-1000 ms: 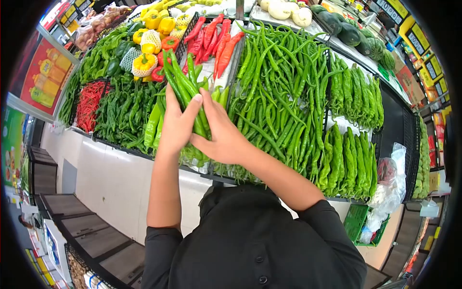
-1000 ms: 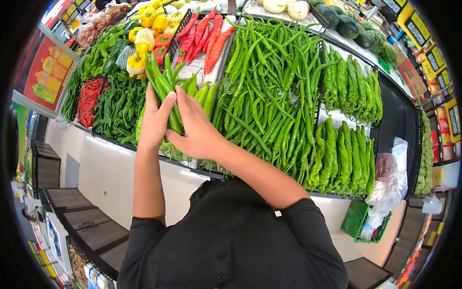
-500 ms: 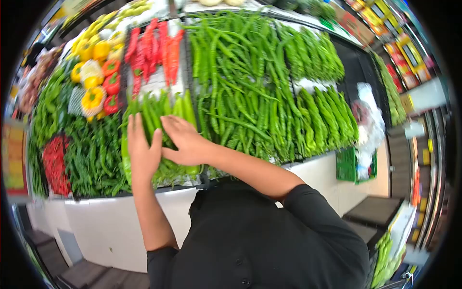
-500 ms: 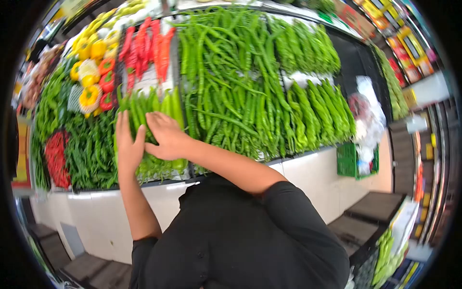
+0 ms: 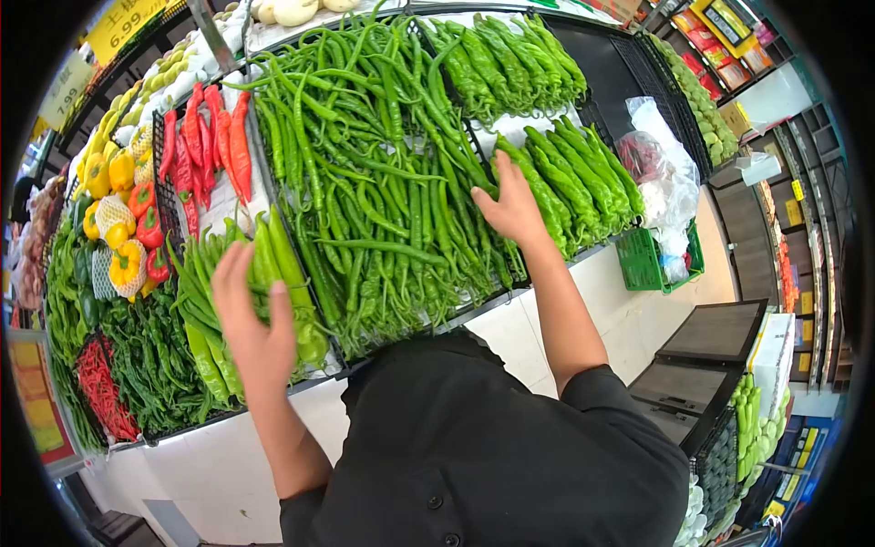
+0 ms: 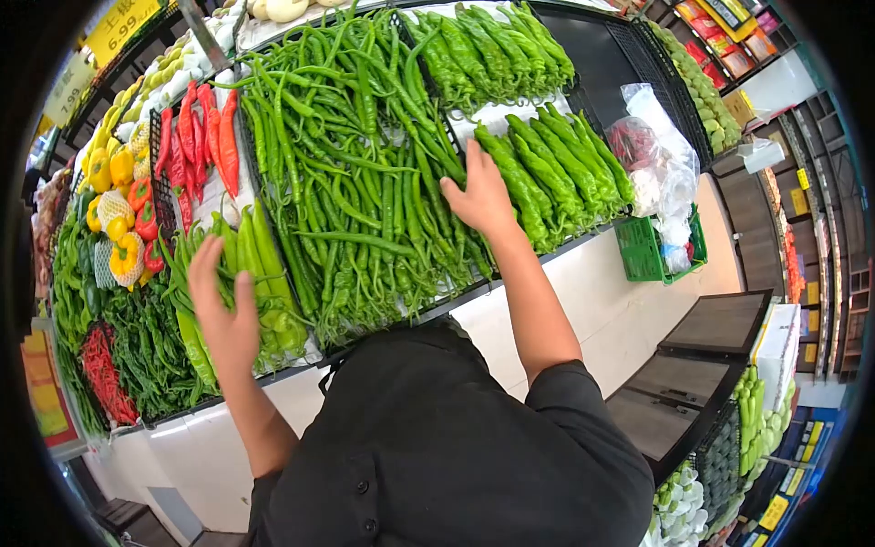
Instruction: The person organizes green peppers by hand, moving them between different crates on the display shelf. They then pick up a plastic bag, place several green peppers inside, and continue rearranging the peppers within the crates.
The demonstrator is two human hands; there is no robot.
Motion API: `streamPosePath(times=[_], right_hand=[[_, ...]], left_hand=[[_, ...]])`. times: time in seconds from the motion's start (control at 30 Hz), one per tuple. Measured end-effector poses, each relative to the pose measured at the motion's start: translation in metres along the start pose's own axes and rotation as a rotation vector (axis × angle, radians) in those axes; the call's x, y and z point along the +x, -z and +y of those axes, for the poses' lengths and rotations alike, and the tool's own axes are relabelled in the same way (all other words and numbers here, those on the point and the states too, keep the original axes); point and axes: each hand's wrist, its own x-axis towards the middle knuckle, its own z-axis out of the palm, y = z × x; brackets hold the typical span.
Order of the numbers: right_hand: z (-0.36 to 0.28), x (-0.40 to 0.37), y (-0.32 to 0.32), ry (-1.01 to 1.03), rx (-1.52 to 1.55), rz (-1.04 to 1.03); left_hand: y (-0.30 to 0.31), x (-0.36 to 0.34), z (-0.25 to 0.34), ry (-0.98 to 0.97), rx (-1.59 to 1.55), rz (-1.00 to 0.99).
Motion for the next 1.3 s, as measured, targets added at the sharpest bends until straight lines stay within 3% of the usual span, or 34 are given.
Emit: streamPosePath(times=[0.1, 0.2, 0.27, 0.33, 0.43, 0.77, 0.97, 1.3], right_hand=[[0.007, -0.004, -0.013, 0.032, -0.077, -0.201], [-0.011, -0.017, -0.020, 0.111, -0.274, -0.109], [-0.016, -0.019, -0.021, 0.138, -0.278, -0.117], [-0.022, -0.011, -0.011, 0.059, -0.252, -0.272], [-0.009, 0.003, -0.010, 0.040, -0.122, -0.265], [0.028, -0.009, 0.002, 0.234, 0.092, -0.257], [0.020, -0.001, -0.008, 0.170, -0.068, -0.262], [-0.004, 0.031, -0.024, -0.048, -0.209, -0.354]], left_hand=[[-0.059, 0.008, 0.027, -0.071, -0.175, -0.212], [-0.110, 0.005, 0.042, -0.037, -0.236, -0.377], [-0.131, 0.002, 0.051, 0.016, -0.212, -0.443], [-0.145, -0.002, 0.055, -0.033, -0.186, -0.468], [-0.160, -0.004, 0.066, -0.044, -0.126, -0.489], [-0.168, -0.014, 0.090, -0.008, 0.046, -0.478], [-0.171, -0.022, 0.100, -0.068, 0.100, -0.558], [-0.144, -0.038, 0.093, -0.179, -0.114, -0.567]])
